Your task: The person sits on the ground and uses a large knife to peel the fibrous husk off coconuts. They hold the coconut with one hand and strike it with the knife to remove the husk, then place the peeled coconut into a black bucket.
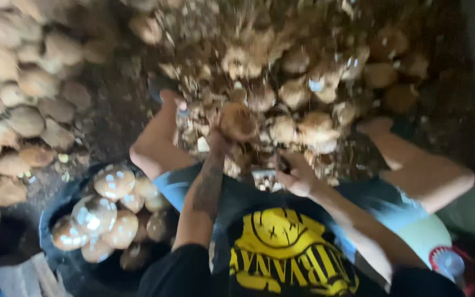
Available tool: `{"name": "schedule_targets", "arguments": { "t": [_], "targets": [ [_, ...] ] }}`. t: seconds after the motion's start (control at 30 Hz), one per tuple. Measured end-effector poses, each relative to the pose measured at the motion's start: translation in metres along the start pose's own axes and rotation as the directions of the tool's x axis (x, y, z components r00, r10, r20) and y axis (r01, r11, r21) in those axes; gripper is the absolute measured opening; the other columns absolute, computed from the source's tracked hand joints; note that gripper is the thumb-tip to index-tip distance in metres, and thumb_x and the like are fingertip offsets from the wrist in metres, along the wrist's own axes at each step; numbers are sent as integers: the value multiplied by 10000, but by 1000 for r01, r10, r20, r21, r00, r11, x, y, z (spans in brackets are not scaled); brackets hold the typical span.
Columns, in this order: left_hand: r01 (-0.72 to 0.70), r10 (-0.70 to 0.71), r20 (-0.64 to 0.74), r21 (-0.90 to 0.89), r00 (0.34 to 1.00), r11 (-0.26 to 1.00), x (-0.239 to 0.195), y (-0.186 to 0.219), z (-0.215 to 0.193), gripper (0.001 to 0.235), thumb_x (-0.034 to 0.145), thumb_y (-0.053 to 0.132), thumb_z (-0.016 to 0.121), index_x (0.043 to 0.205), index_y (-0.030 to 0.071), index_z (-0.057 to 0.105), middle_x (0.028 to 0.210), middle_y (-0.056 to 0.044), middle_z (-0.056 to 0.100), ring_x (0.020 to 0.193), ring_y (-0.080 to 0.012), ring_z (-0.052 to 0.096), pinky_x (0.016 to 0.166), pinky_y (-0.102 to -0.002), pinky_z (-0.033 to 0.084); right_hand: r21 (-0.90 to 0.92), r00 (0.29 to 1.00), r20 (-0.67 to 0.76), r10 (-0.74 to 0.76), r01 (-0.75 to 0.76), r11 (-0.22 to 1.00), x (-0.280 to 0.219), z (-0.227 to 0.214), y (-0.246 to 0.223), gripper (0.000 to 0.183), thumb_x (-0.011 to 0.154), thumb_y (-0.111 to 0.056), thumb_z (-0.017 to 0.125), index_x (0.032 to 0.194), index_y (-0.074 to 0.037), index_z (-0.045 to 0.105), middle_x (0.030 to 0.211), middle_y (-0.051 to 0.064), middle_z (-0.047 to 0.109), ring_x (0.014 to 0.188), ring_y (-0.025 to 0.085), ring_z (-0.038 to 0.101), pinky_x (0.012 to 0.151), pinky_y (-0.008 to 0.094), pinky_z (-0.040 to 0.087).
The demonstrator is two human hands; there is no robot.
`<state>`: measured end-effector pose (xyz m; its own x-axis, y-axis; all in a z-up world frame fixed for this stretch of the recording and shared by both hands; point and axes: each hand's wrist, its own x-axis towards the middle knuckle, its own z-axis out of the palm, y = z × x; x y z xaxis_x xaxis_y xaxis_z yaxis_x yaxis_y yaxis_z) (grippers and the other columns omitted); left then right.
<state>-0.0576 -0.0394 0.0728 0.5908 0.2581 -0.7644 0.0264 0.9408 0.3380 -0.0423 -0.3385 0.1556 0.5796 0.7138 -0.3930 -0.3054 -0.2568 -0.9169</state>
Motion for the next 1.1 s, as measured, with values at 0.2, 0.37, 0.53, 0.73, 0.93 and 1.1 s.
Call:
{"name": "schedule_targets", "arguments": {
  "t": [0.2,0.37,0.53,0.73,0.93,1.1],
  "targets": [
    [49,-39,162,-57,986,997,1,-4,17,634,853,514,788,1267,34,766,1249,-218,767,1096,-432,749,1009,-587,571,-295,1000,7,-18,19,955,19,0,-15,247,847,-111,680,1059,-12,760,854,211,728,778,310,729,785,391,525],
    [-45,54,53,-152,997,987,-6,-8,17,456,910,509,747,1168,136,805,1148,-92,796,996,-275,772,946,-464,569,-368,958,-57,280,-281,886,18,-10,13,320,897,-195,638,902,101,757,718,355,683,649,420,666,644,501,480],
    [-62,63,8,-124,998,990,-39,-4,26,430,886,452,771,1105,83,796,1076,-165,800,936,-345,782,885,-502,600,-92,987,-100,-128,119,989,-6,8,-99,404,909,-207,674,529,-92,600,418,51,521,314,182,485,384,285,375],
    [27,-33,-36,-149,999,988,-16,-5,35,502,766,526,852,1029,100,823,1022,-156,804,921,-349,781,854,-472,590,-352,900,-12,-436,404,844,13,8,-21,149,916,-198,628,966,-62,662,717,111,721,580,248,676,596,311,535],
    [-100,102,355,-23,929,995,-64,-4,66,383,1120,356,509,823,149,633,690,18,593,635,-102,514,629,-239,415,-394,925,43,377,-331,857,8,5,-28,466,844,-218,642,1194,86,692,933,301,663,976,500,679,868,608,504],
    [-140,154,370,-66,916,988,-45,-3,59,323,1000,371,635,881,105,773,820,-139,793,648,-191,756,573,-260,544,-30,990,64,127,-125,992,-30,32,-115,382,750,-155,625,378,-66,640,337,132,554,274,245,468,462,331,433]
  ]
}}
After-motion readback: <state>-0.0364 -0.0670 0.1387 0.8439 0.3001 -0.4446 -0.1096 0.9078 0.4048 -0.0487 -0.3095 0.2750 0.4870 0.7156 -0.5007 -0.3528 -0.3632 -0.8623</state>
